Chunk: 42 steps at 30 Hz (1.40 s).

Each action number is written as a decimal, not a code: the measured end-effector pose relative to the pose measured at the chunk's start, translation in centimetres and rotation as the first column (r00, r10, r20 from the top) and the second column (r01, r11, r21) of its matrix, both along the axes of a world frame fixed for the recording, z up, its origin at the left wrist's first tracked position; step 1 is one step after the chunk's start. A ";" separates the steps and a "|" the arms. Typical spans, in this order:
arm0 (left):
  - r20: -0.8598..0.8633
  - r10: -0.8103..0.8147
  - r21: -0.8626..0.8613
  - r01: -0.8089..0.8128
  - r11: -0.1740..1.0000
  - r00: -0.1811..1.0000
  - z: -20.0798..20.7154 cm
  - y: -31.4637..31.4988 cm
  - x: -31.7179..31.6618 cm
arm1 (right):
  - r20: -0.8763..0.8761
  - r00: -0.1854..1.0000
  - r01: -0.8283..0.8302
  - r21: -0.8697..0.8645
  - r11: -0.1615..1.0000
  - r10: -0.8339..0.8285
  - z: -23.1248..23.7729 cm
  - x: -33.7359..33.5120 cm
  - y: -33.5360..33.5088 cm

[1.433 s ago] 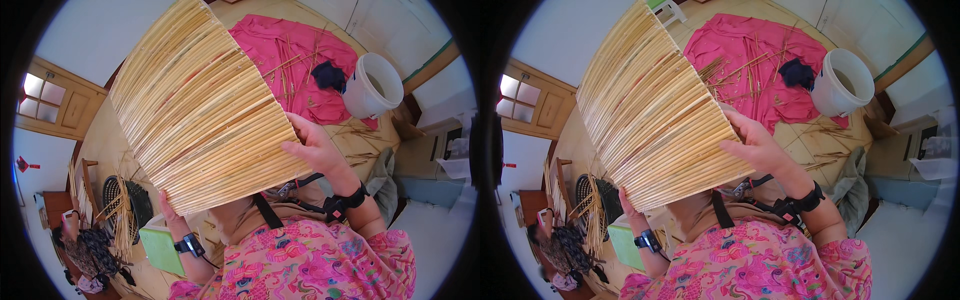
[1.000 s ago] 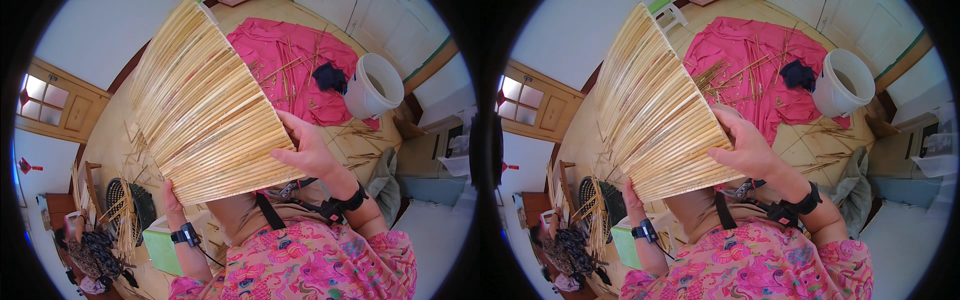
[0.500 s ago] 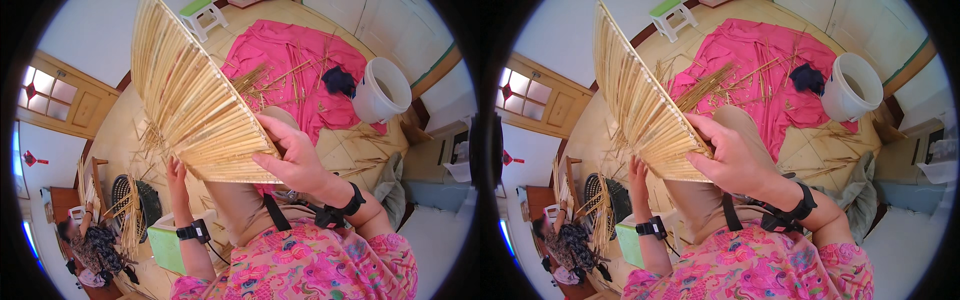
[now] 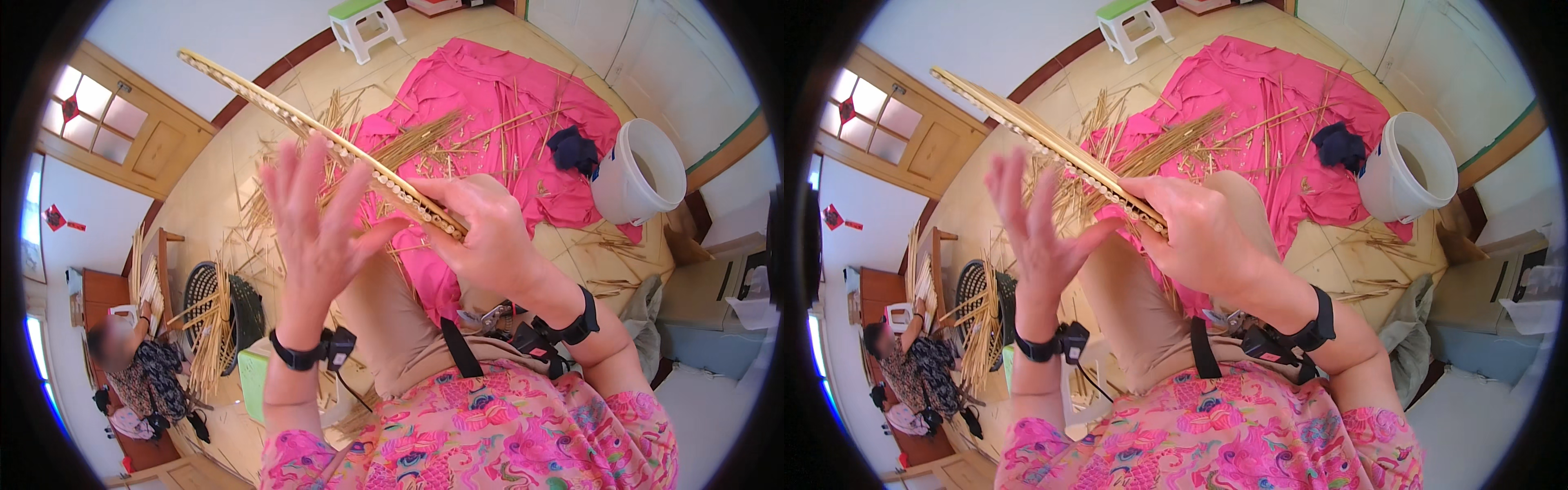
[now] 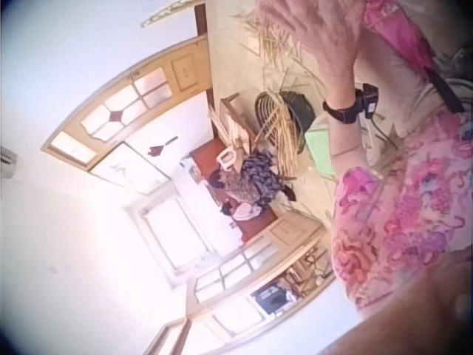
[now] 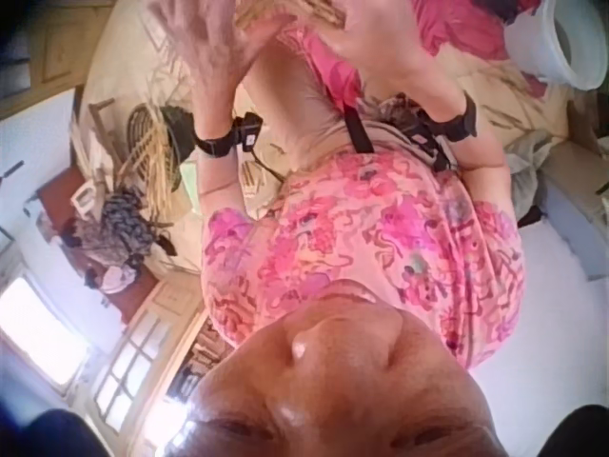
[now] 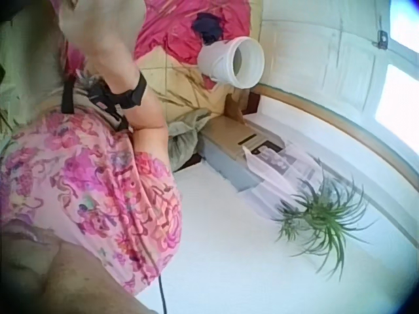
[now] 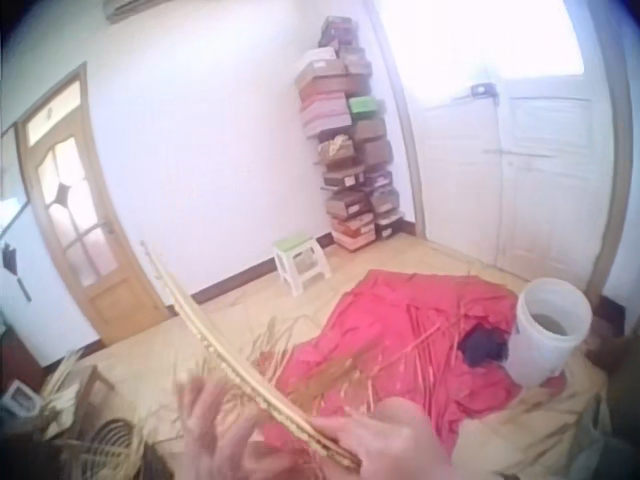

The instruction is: The person is weaving a bamboo mat by threading a white string through bamboo strips. They use shears to cut the string and continue weaving the mat.

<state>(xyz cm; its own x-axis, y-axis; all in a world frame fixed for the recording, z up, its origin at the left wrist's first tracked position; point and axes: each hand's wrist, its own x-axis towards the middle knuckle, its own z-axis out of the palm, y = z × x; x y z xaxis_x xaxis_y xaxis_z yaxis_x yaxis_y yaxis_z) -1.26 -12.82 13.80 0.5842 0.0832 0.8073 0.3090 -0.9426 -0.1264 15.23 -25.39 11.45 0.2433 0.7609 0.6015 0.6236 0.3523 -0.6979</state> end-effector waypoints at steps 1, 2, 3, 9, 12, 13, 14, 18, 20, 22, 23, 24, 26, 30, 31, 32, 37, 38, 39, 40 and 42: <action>-0.106 0.026 -0.020 -0.028 0.999 0.994 0.8 -0.3 0.5 | 0.036 0.999 0.001 -0.009 1.000 0.000 -0.4 -0.2 -0.2; -0.212 0.045 -0.035 -0.053 0.998 0.976 1.1 -0.4 0.9 | 0.024 1.000 0.000 -0.003 1.000 0.000 -1.0 -0.4 -0.3; -0.285 -0.024 -0.094 -0.003 0.996 0.958 1.0 -0.1 1.1 | 0.011 1.000 0.000 0.003 1.000 0.000 -1.8 -0.7 -0.5; -0.469 -0.293 -0.359 0.124 0.925 0.833 -2.4 1.4 1.5 | -0.158 0.986 -0.080 -0.125 0.989 0.060 -4.5 -1.4 -1.0; -0.454 -0.356 -0.451 0.134 0.882 0.817 -4.3 1.7 1.3 | -0.255 0.966 -0.106 -0.222 0.969 0.048 -6.0 -1.7 -1.2; -0.450 -0.371 -0.477 0.133 0.869 0.812 -4.9 1.7 1.2 | -0.282 0.959 -0.111 -0.261 0.959 0.034 -6.4 -1.8 -1.3; -0.445 -0.389 -0.506 0.132 0.853 0.807 -5.7 1.6 1.0 | -0.300 0.953 -0.121 -0.266 0.956 0.037 -7.0 -2.0 -1.4; -0.459 -0.409 -0.550 0.109 0.828 0.789 -8.5 1.2 0.5 | -0.356 0.933 -0.158 -0.296 0.942 0.045 -9.1 -2.3 -1.7; -0.464 -0.413 -0.554 0.107 0.826 0.784 -8.7 1.0 0.5 | -0.360 0.932 -0.164 -0.311 0.936 0.044 -9.6 -2.2 -1.9; -0.469 -0.420 -0.561 0.105 0.821 0.777 -9.1 0.8 0.5 | -0.347 0.937 -0.157 -0.322 0.934 0.038 -9.6 -2.1 -1.9; -0.469 -0.427 -0.564 0.110 0.819 0.773 -9.4 0.8 0.5 | -0.328 0.944 -0.146 -0.331 0.932 0.032 -9.8 -2.0 -1.9; -0.470 -0.435 -0.567 0.114 0.816 0.768 -9.7 0.9 0.5 | -0.309 0.951 -0.136 -0.340 0.931 0.026 -10.1 -2.1 -2.1; -0.473 -0.439 -0.569 0.115 0.814 0.764 -10.3 0.7 0.3 | -0.271 0.962 -0.120 -0.342 0.932 0.025 -10.7 -2.1 -2.3; -0.489 -0.463 -0.583 0.119 0.804 0.739 -11.3 0.4 0.0 | -0.247 0.969 -0.110 -0.338 0.935 0.024 -12.1 -2.5 -2.8; -0.494 -0.472 -0.589 0.118 0.799 0.730 -11.6 0.4 -0.1 | -0.255 0.967 -0.109 -0.343 0.933 0.019 -12.4 -2.6 -2.9; -0.499 -0.480 -0.594 0.119 0.795 0.721 -11.9 0.5 -0.1 | -0.274 0.962 -0.118 -0.355 0.927 0.017 -12.7 -2.8 -2.9; -0.498 -0.534 -0.646 0.119 0.754 0.683 -13.2 0.9 -0.2 | -0.365 0.931 -0.173 -0.423 0.889 0.008 -14.5 -3.3 -2.8; -0.486 -0.545 -0.659 0.123 0.742 0.683 -13.8 1.0 -0.2 | -0.382 0.924 -0.197 -0.440 0.876 0.015 -14.6 -3.2 -2.7; -0.474 -0.557 -0.672 0.128 0.729 0.682 -14.4 1.1 -0.2 | -0.400 0.916 -0.219 -0.457 0.862 0.021 -14.6 -3.1 -2.6; -0.461 -0.554 -0.692 0.111 0.714 0.693 -14.7 1.2 -0.2 | -0.417 0.909 -0.241 -0.473 0.847 0.026 -14.5 -2.9 -2.6; -0.434 -0.539 -0.727 0.074 0.683 0.722 -15.4 1.5 -0.4 | -0.287 0.958 -0.142 -0.499 0.855 -0.008 -13.9 -2.1 -3.1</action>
<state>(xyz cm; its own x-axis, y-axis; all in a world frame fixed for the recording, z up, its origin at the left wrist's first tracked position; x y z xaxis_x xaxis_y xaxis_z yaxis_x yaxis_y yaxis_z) -1.70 -11.37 -1.61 0.9834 0.1396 0.1161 0.0668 -0.8727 0.4837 13.10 -28.53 -2.44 0.2744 0.9607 0.0422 0.3736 -0.0661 -0.9253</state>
